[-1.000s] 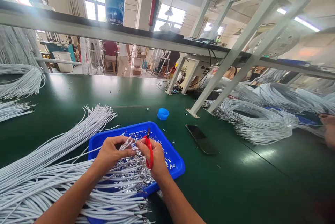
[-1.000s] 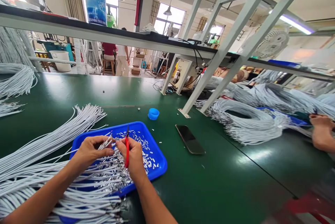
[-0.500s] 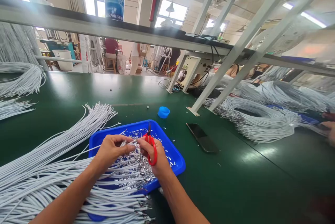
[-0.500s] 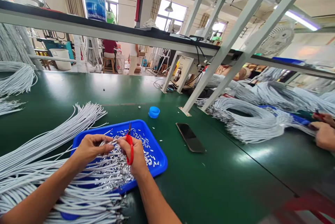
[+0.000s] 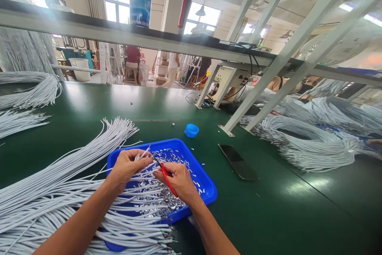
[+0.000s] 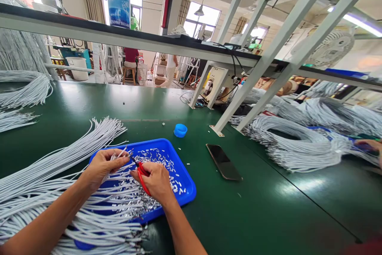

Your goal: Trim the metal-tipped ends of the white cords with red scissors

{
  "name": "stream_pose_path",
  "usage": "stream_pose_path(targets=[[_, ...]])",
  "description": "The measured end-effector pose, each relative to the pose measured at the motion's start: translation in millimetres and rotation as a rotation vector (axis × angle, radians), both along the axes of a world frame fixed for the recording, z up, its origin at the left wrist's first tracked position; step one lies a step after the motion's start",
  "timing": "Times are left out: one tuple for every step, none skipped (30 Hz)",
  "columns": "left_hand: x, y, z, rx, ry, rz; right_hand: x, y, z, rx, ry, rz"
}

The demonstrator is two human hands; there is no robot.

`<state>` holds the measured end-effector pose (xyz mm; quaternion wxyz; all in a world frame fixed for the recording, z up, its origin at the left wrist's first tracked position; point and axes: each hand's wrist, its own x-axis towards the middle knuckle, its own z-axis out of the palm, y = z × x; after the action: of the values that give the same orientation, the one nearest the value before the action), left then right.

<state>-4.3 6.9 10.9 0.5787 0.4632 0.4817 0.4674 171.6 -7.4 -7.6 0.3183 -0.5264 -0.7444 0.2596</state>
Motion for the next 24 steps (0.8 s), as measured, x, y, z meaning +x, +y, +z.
stream_pose_path(targets=[[0, 0, -0.3, 0.039, 0.045, 0.006, 0, 0, -0.2, -0.004, 0.019, 0.001], [0, -1, -0.5, 0.094, 0.101, 0.016, 0, 0, -0.4, -0.005, 0.041, -0.001], [-1, -2, -0.3, 0.162, 0.166, 0.025, 0, 0, -0.8, -0.002, 0.063, -0.005], [-1, -3, 0.0, 0.236, 0.237, 0.036, 0, 1, -1.3, 0.004, 0.082, -0.008], [-1, -3, 0.6, 0.31, 0.306, 0.049, 0, 1, -1.8, 0.009, 0.095, -0.012], [-1, -4, 1.4, 0.375, 0.364, 0.066, 0, 1, -2.3, 0.011, 0.098, -0.016], [-1, -5, 2.2, 0.421, 0.401, 0.077, 0, 1, -2.8, 0.012, 0.093, -0.021], [-1, -5, 3.0, 0.437, 0.406, 0.074, 0, 0, -3.2, 0.015, 0.082, -0.027], [-1, -5, 3.6, 0.412, 0.371, 0.049, -1, 0, -3.5, 0.026, 0.069, -0.033], [-2, -5, 4.1, 0.345, 0.298, 0.002, -2, 0, -3.8, 0.049, 0.054, -0.037], [-2, -5, 4.3, 0.247, 0.196, -0.059, -4, 0, -3.9, 0.081, 0.041, -0.04], [-3, -4, 4.3, 0.133, 0.084, -0.127, -5, 0, -4.0, 0.115, 0.032, -0.035], [-3, -3, 4.0, 0.025, -0.022, -0.191, -6, 0, -4.0, 0.14, 0.028, -0.024], [-4, -2, 3.7, -0.061, -0.108, -0.241, -7, 0, -3.9, 0.153, 0.028, -0.007], [-5, -1, 3.3, -0.119, -0.167, -0.276, -7, 0, -3.7, 0.149, 0.033, 0.013], [-5, 0, 3.0, -0.152, -0.2, -0.292, -5, 1, -3.1, 0.134, 0.042, 0.034], [-5, 0, 2.8, -0.172, -0.215, -0.291, -3, 2, -2.3, 0.114, 0.05, 0.052], [-5, 0, 2.7, -0.185, -0.218, -0.279, 0, 3, -1.2, 0.093, 0.056, 0.066], [-5, 0, 2.9, -0.191, -0.215, -0.258, 3, 4, 0.2, 0.072, 0.069, 0.067], [-4, -1, 3.1, -0.191, -0.205, -0.241, 5, 5, 1.7, 0.047, 0.097, 0.056], [-3, -1, 3.5, -0.184, -0.192, -0.231, 7, 5, 3.2, 0.012, 0.153, 0.036], [-2, -2, 3.8, -0.168, -0.175, -0.234, 7, 4, 4.4, -0.037, 0.238, 0.019], [-1, -3, 4.1, -0.146, -0.152, -0.249, 6, 3, 5.1, -0.097, 0.352, 0.007], [0, -4, 4.2, -0.12, -0.126, -0.269, 3, 2, 5.0, -0.159, 0.484, 0.004]])
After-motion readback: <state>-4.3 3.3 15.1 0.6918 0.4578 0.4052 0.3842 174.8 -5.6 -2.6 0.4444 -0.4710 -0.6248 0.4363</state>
